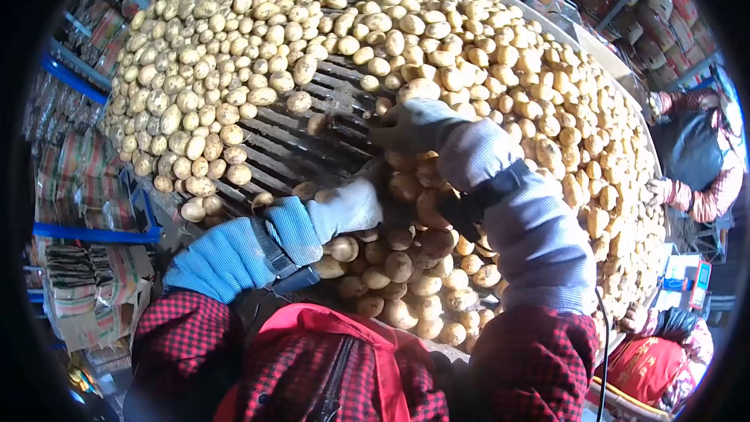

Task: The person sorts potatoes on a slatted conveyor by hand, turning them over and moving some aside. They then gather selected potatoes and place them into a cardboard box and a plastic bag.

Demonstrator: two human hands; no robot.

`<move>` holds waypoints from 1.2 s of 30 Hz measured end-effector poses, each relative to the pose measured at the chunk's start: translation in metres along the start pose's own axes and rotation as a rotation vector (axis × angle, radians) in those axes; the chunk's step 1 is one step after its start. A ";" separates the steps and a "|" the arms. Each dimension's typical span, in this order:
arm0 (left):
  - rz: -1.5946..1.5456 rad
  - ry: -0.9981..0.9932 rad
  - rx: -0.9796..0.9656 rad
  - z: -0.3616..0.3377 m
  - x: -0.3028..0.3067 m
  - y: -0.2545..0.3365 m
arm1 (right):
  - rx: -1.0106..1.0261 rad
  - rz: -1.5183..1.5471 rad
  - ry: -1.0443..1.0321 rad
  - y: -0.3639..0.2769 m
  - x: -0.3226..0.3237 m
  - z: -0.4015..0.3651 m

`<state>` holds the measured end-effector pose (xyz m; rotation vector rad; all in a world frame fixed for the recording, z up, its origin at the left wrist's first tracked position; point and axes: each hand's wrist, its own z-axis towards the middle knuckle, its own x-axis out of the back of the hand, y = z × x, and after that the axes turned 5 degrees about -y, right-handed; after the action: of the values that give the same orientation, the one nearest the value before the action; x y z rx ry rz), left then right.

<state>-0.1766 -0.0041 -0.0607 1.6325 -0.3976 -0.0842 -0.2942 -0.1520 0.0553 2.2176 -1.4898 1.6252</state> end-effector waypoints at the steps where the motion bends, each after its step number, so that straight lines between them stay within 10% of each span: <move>1: 0.118 -0.026 -0.069 -0.004 0.000 0.022 | 0.033 0.063 0.038 0.016 -0.004 -0.010; 10: 0.734 -0.207 0.195 0.031 -0.063 0.107 | -0.109 0.730 0.724 0.117 -0.071 -0.116; 13: 0.836 -0.203 0.042 0.035 -0.075 0.103 | -0.255 0.723 1.019 0.121 -0.088 -0.135; 14: 0.868 -0.207 -0.009 0.039 -0.077 0.105 | -0.169 0.308 1.132 0.143 -0.102 -0.140; 17: 0.683 -0.144 -0.140 0.056 -0.087 0.117 | -0.115 1.281 1.170 0.167 -0.095 -0.161; 18: 0.560 -0.088 -0.204 0.066 -0.096 0.114 | -0.269 0.874 1.307 0.143 -0.090 -0.178; 24: 0.349 -0.450 -0.549 0.058 -0.131 0.120 | 0.201 1.829 1.356 0.159 -0.133 -0.265; 26: 0.529 -0.333 -0.514 0.030 -0.104 0.119 | 0.413 1.754 1.378 0.163 -0.168 -0.284; 28: 0.584 -0.250 -0.533 0.009 -0.054 0.106 | -0.166 0.408 1.424 0.152 -0.200 -0.292; 35: 1.131 0.019 0.223 -0.148 0.097 0.063 | -0.111 0.376 1.284 0.088 -0.216 -0.275; 36: 1.156 -0.085 0.261 -0.170 0.117 0.054 | 0.107 0.726 1.369 0.091 -0.221 -0.260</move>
<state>-0.0292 0.1198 0.0318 1.4269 -1.3953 0.7937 -0.5475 0.0769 -0.0340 0.0861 -1.6090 2.4731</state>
